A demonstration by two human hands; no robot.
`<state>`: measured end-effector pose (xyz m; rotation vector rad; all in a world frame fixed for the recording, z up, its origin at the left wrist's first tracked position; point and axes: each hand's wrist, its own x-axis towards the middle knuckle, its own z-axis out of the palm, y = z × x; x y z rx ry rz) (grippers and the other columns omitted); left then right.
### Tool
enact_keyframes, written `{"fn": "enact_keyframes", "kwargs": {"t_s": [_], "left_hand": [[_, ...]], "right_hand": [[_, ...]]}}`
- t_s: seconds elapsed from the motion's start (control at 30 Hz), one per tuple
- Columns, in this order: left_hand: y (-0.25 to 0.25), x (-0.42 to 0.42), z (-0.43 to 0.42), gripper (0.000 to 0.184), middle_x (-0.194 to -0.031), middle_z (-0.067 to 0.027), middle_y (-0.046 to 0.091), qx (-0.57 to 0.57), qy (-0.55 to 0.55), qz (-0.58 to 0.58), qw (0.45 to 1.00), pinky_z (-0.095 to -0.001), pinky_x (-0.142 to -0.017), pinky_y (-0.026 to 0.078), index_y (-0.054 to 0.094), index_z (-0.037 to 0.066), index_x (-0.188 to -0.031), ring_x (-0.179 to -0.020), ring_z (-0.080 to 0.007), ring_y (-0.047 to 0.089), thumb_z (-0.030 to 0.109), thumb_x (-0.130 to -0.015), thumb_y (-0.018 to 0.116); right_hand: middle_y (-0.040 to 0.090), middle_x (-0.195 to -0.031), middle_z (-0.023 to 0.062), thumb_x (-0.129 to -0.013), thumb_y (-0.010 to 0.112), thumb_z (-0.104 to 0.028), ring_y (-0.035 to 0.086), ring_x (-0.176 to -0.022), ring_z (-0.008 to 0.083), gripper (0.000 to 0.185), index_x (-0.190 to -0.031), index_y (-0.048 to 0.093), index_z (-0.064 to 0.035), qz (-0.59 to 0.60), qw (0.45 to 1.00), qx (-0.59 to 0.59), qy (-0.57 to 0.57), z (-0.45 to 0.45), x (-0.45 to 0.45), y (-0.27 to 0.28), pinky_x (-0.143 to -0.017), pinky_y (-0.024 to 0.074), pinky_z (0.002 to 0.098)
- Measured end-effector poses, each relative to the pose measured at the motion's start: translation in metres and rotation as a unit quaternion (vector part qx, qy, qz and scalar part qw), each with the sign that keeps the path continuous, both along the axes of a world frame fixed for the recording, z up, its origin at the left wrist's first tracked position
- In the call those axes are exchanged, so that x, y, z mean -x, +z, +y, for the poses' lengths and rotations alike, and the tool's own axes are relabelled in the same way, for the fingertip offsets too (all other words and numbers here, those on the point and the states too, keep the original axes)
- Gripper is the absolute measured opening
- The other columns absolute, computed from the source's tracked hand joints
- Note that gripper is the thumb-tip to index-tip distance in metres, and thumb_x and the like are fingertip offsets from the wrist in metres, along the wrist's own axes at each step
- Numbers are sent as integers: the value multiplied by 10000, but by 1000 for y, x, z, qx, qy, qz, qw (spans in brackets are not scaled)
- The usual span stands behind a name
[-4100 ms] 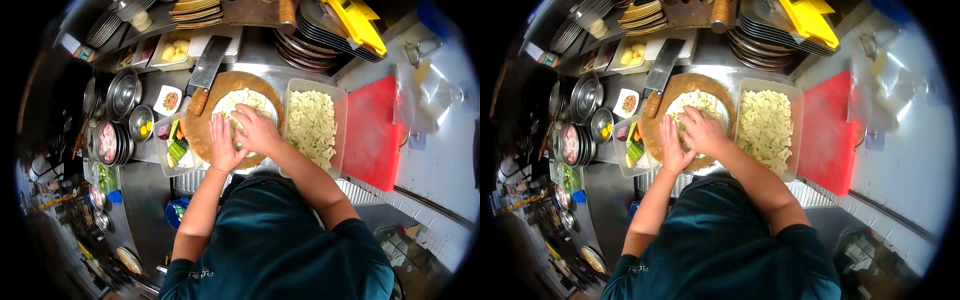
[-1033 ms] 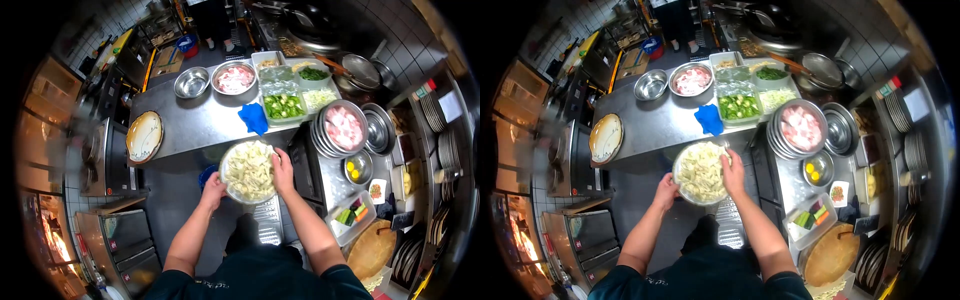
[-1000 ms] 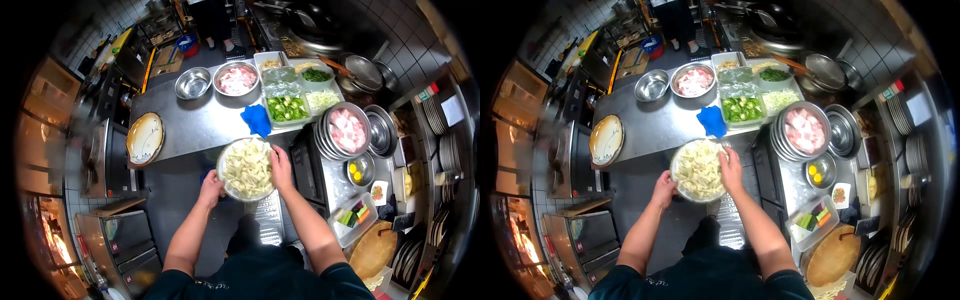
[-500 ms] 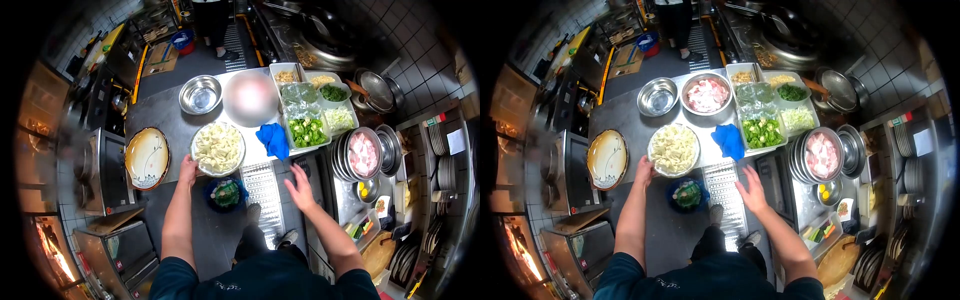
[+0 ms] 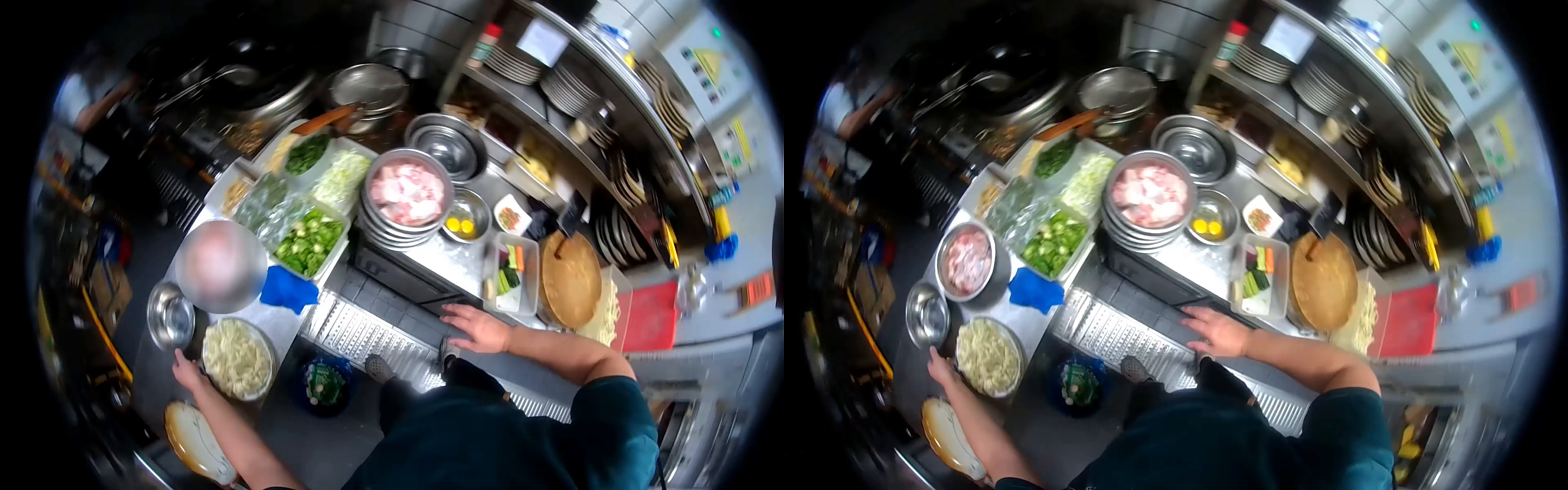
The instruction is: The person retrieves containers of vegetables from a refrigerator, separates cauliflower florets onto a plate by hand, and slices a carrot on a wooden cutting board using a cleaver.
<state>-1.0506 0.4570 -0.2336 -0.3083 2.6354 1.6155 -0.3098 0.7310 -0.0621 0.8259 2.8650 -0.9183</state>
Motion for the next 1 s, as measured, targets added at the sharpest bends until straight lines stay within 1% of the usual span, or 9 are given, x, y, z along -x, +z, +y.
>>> {"fn": "enact_keyframes", "kwargs": {"t_s": [0.03,0.17,0.23,0.4,0.5,0.57,0.77,0.9,1.0], "left_hand": [[6,12,16,521,-1075,-195,691,-155,37,-162,974,-397,-762,607,655,-56,-1235,-939,-314,673,382,-963,731],[-30,51,39,367,-1145,-194,632,-302,29,-218,927,-356,-765,687,600,-112,-1183,-909,-304,672,176,-974,691],[-21,48,47,282,-1158,-213,610,-281,50,-195,939,-378,-752,709,564,-177,-1143,-900,-330,663,21,-945,594],[16,21,40,321,-1115,-299,596,-231,155,-32,960,-421,-679,716,529,-269,-1066,-866,-371,656,-54,-828,544],[57,-4,15,325,-947,-280,660,-154,93,28,983,-393,-616,687,586,-296,-943,-699,-333,670,11,-835,601],[88,-36,2,241,-902,-217,680,-174,8,66,983,-339,-531,513,619,-182,-917,-634,-253,621,57,-903,593],[204,-213,58,155,-1041,-133,641,-184,-142,31,972,-299,-638,483,544,-13,-1080,-797,-191,579,79,-963,589],[226,-334,144,293,-1127,-91,629,-217,-298,-61,927,-297,-694,467,577,30,-1216,-978,-156,597,114,-939,619],[227,-434,228,313,-1161,-80,650,-274,-390,-167,863,-328,-790,562,592,47,-1255,-1038,-173,639,93,-947,616]], "right_hand": [[462,-1529,257,-951,705,-341,485,-1384,423,571,-1392,555,-11,-3,1000,-8,3,-2,-9,4,-1160,423,459],[479,-1519,242,-934,719,-307,518,-1358,411,550,-1389,570,-36,-31,995,-25,-92,-14,-56,13,-1146,445,451],[483,-1516,240,-928,726,-285,529,-1344,416,543,-1390,572,-46,-37,990,-26,-133,-22,-77,16,-1133,457,452],[500,-1499,234,-923,729,-232,540,-1324,426,517,-1385,578,-56,-41,964,-39,-260,-43,-127,6,-1115,473,457],[504,-1494,232,-926,727,-225,540,-1324,427,518,-1393,574,-58,-13,947,-35,-318,-53,-147,-6,-1116,471,455],[488,-1506,235,-930,726,-220,521,-1345,431,534,-1410,560,-58,7,940,-32,-338,-58,-151,-10,-1121,466,456],[423,-1546,257,-913,736,-188,469,-1390,447,566,-1422,537,-39,91,915,-35,-391,-61,-167,-23,-1149,429,465],[402,-1559,262,-901,748,-179,448,-1403,455,577,-1420,537,-39,109,893,-82,-429,-53,-201,-39,-1154,415,470],[432,-1539,260,-907,743,-168,475,-1379,448,546,-1404,553,-43,119,867,-144,-462,-42,-241,-45,-1134,430,468]]}}
